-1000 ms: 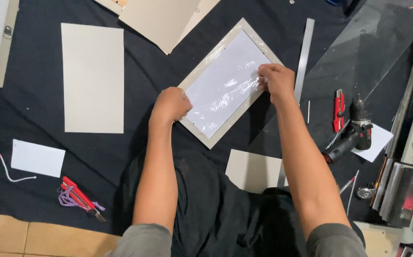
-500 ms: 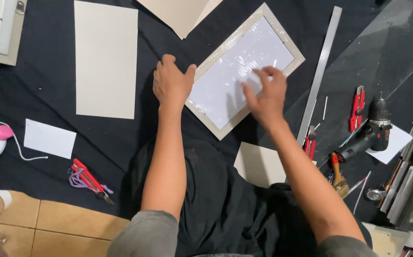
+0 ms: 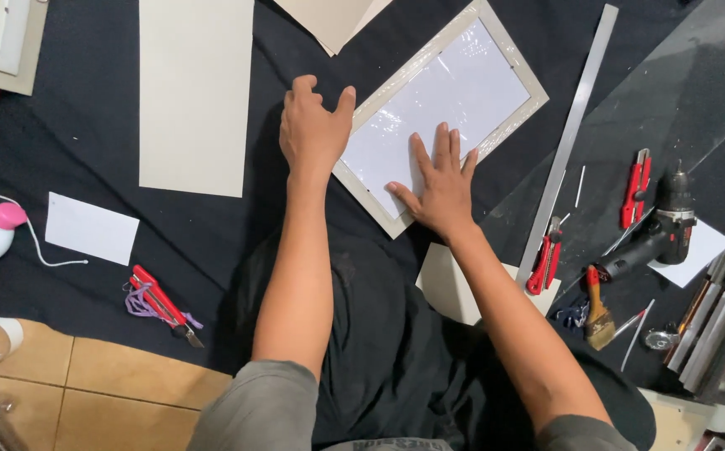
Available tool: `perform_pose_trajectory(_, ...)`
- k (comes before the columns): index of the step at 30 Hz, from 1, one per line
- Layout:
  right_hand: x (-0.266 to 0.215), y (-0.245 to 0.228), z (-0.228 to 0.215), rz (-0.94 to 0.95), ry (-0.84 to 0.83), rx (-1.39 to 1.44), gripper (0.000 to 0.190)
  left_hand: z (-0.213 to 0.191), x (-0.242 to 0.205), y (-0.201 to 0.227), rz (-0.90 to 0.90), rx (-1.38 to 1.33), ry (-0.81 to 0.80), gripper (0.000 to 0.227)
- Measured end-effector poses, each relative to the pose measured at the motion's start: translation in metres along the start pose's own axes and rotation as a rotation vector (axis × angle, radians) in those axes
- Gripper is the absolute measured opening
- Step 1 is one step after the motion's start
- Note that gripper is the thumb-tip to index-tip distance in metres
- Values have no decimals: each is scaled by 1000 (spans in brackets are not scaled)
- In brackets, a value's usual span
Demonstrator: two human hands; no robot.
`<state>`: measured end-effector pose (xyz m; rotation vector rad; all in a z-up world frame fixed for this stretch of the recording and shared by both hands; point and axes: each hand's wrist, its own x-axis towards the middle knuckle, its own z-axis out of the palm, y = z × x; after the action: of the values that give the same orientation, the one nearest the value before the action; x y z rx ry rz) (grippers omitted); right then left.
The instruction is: The person is preparing and assembling a picture frame, including cleaning the glass, inserting paper, and cutting a backing board to size using a utility knife and ruler.
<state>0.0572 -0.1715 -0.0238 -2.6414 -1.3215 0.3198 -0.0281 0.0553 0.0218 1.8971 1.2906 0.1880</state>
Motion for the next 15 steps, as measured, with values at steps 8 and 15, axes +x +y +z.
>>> perform_pose_trajectory(8, 14, 5, -20, 57, 59, 33, 86, -7, -2, 6, 24, 43, -75, 67)
perform_pose_trajectory(15, 59, 48, -35, 375, 16, -22, 95, 32, 8, -17, -74, 359, -358, 77)
